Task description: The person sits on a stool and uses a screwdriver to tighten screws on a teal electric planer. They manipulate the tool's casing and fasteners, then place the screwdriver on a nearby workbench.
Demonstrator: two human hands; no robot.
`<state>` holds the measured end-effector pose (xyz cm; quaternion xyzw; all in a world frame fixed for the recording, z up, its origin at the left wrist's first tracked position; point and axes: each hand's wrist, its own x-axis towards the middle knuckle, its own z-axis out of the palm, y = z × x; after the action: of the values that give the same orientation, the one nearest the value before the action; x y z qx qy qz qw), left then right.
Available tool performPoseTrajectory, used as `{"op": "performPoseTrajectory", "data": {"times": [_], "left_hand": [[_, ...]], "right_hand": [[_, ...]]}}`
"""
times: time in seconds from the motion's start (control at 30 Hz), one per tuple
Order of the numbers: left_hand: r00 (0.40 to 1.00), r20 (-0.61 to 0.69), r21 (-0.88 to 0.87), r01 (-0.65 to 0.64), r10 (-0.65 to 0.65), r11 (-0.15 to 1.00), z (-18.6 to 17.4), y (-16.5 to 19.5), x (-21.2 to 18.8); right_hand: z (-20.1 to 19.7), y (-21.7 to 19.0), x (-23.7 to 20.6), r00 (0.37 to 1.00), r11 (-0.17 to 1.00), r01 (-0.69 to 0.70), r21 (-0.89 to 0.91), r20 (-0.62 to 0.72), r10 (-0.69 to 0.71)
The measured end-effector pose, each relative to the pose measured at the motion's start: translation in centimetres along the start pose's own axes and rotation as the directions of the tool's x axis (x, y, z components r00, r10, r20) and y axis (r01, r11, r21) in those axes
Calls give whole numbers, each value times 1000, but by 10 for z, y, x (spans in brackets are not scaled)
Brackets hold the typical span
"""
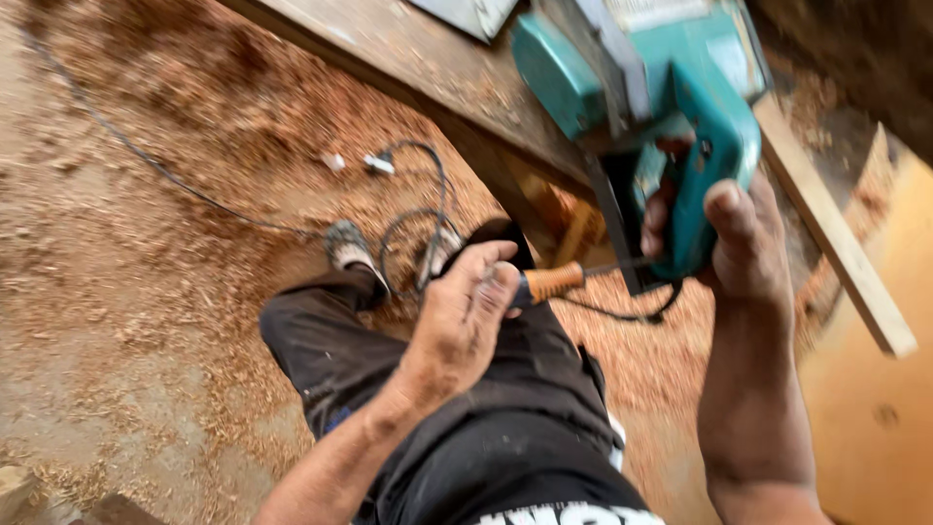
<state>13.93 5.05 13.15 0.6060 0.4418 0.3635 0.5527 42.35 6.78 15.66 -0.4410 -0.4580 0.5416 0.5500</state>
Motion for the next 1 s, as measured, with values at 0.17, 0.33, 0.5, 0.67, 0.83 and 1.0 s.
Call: {"op": "performPoseTrajectory", "data": {"times": [0.17, 0.33, 0.5, 0.67, 0.83, 1.0], "left_hand": [[951, 29, 2, -307, 307, 952, -2, 5, -9], [994, 91, -176, -41, 58, 984, -5, 9, -2], [990, 84, 106, -120, 111, 987, -8, 7, -2], [968, 118, -144, -205, 223, 968, -10, 7, 1], [786, 437, -222, 566, -437, 794, -13, 6, 24], [905, 390, 218, -268, 168, 938, -16, 1, 26]], "right_hand": [[-9, 5, 0, 998, 999, 41, -21, 49, -40], [-8, 9, 0, 993, 995, 96, -6, 65, -96], [-8, 11, -4, 991, 992, 119, -31, 58, -118], [-14, 14, -4, 991, 992, 106, -68, 83, -100], [-20, 16, -4, 992, 988, 95, -124, 90, -84], [-21, 18, -7, 994, 986, 94, -136, 71, -84]]}}
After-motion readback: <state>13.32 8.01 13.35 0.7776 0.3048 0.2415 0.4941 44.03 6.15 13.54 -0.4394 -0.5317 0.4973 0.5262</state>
